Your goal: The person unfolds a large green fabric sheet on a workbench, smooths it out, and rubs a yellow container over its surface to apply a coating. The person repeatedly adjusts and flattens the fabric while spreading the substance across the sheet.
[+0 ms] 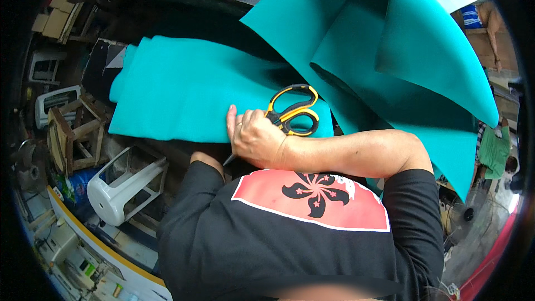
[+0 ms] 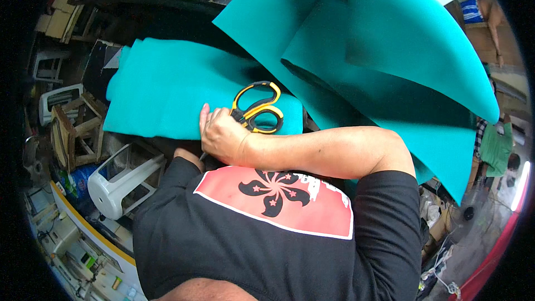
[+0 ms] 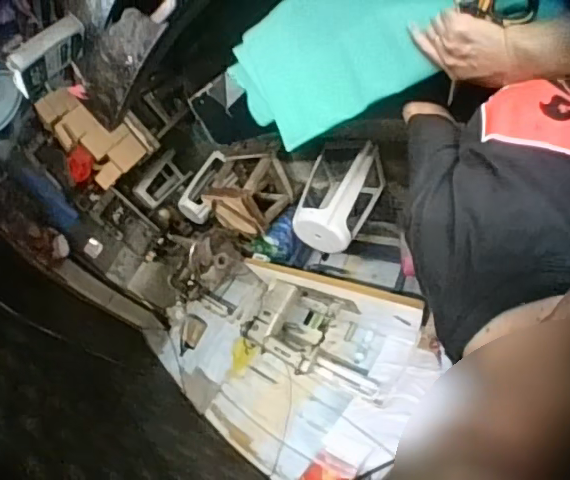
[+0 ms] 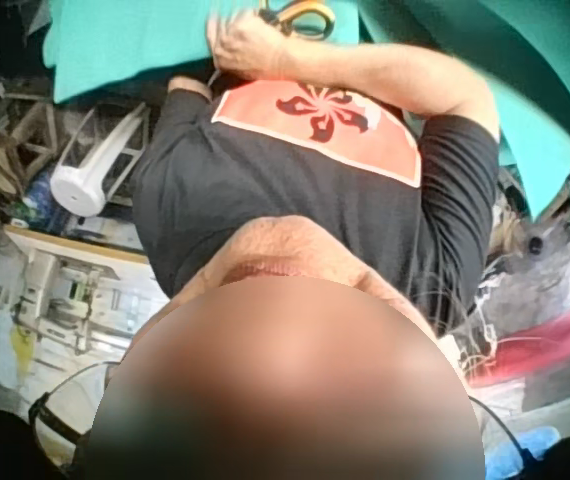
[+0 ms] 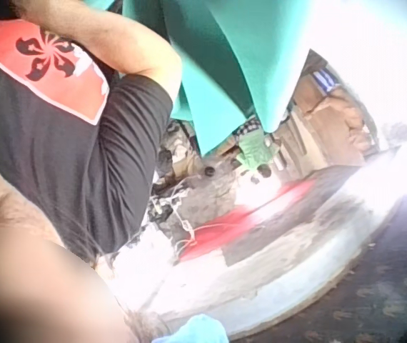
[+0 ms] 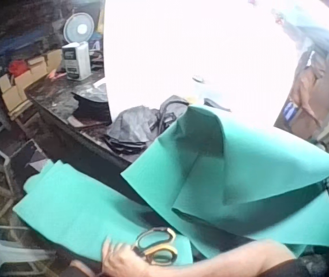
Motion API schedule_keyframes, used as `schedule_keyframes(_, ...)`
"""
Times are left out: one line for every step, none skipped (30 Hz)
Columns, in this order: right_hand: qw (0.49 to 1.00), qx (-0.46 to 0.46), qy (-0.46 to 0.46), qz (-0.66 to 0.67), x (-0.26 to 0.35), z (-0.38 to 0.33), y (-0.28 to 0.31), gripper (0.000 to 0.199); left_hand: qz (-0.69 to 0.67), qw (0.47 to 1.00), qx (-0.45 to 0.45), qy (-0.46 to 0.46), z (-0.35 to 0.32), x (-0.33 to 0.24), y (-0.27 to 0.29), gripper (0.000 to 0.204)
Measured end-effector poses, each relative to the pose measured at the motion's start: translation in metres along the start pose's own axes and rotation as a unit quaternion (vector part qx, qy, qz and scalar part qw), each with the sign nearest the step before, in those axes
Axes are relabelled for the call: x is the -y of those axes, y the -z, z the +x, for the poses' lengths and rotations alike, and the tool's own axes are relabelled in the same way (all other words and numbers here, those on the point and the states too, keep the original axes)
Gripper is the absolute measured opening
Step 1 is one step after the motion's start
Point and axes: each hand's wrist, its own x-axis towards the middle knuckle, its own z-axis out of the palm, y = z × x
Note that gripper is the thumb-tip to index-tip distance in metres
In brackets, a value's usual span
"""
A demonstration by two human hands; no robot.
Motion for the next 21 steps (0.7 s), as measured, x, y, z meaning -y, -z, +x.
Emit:
schedule_keyframes(1.000, 0.007, 0.003, -0.001, 0.002, -0.002, 0.001, 0.055, 0.100, 0.995, -0.004, -0.029, 0.005, -0.002, -0.001, 0.062)
schedule_keyframes(1.000, 0.019, -0.002, -0.023, 0.004, -0.002, -0.001, 0.057, 0.209, 0.976, -0.011, -0.060, 0.011, -0.003, -0.002, 0.061)
schedule_keyframes(0.999, 0.016, -0.003, -0.039, 0.004, -0.001, -0.005, 0.060, 0.328, 0.939, -0.014, -0.101, 0.015, -0.004, -0.002, 0.060)
schedule_keyframes(0.998, -0.011, -0.021, -0.064, 0.004, 0.001, -0.010, 0.063, 0.440, 0.886, -0.021, -0.141, 0.019, -0.005, -0.002, 0.059)
schedule_keyframes(0.997, 0.007, -0.032, -0.073, 0.004, 0.004, -0.017, 0.064, 0.519, 0.837, -0.023, -0.175, 0.024, -0.006, -0.003, 0.058)
schedule_keyframes(0.996, 0.042, -0.042, -0.063, 0.001, 0.012, -0.026, 0.065, 0.569, 0.798, -0.022, -0.198, 0.029, -0.007, -0.004, 0.057)
schedule_keyframes(0.995, 0.041, -0.069, -0.060, -0.002, 0.023, -0.037, 0.066, 0.598, 0.775, -0.009, -0.205, 0.036, -0.008, -0.006, 0.056)
schedule_keyframes(0.993, 0.076, -0.083, -0.042, -0.007, 0.033, -0.046, 0.067, 0.617, 0.759, 0.003, -0.208, 0.041, -0.010, -0.009, 0.056)
schedule_keyframes(0.990, 0.082, -0.116, 0.019, -0.014, 0.041, -0.055, 0.067, 0.634, 0.746, 0.019, -0.203, 0.048, -0.011, -0.011, 0.055)
schedule_keyframes(0.984, 0.076, -0.130, 0.098, -0.025, 0.047, -0.064, 0.066, 0.645, 0.739, 0.029, -0.194, 0.053, -0.013, -0.014, 0.054)
schedule_keyframes(0.984, 0.059, -0.150, 0.081, -0.035, 0.053, -0.070, 0.065, 0.654, 0.731, 0.039, -0.189, 0.059, -0.015, -0.015, 0.053)
schedule_keyframes(0.981, 0.077, -0.165, 0.072, -0.046, 0.058, -0.074, 0.065, 0.658, 0.729, 0.044, -0.185, 0.061, -0.015, -0.016, 0.052)
schedule_keyframes(0.981, 0.071, -0.168, 0.070, -0.057, 0.059, -0.076, 0.058, 0.662, 0.724, 0.052, -0.186, 0.063, -0.016, -0.015, 0.051)
schedule_keyframes(0.979, 0.021, -0.180, 0.089, -0.069, 0.061, -0.075, 0.053, 0.670, 0.715, 0.064, -0.188, 0.063, -0.018, -0.014, 0.051)
schedule_keyframes(0.976, -0.006, -0.185, 0.117, -0.079, 0.062, -0.073, 0.049, 0.678, 0.706, 0.073, -0.191, 0.060, -0.018, -0.010, 0.050)
schedule_keyframes(0.971, -0.025, -0.183, 0.150, -0.086, 0.061, -0.070, 0.044, 0.696, 0.684, 0.083, -0.204, 0.056, -0.018, -0.005, 0.049)
schedule_keyframes(0.966, -0.039, -0.195, 0.166, -0.099, 0.063, -0.066, 0.029, 0.733, 0.631, 0.080, -0.241, 0.050, -0.017, 0.001, 0.048)
schedule_keyframes(0.958, -0.033, -0.220, 0.179, -0.108, 0.067, -0.061, 0.027, 0.781, 0.565, 0.072, -0.256, 0.041, -0.017, 0.007, 0.047)
schedule_keyframes(0.956, -0.019, -0.211, 0.204, -0.116, 0.071, -0.055, 0.026, 0.829, 0.461, -0.006, -0.317, 0.029, -0.016, 0.010, 0.047)
schedule_keyframes(0.949, -0.017, -0.215, 0.230, -0.120, 0.075, -0.048, 0.030, 0.845, 0.421, -0.039, -0.328, 0.029, -0.020, 0.011, 0.048)
schedule_keyframes(0.940, -0.012, -0.230, 0.252, -0.123, 0.081, -0.041, 0.035, 0.806, 0.413, -0.102, -0.412, 0.025, -0.025, 0.011, 0.051)
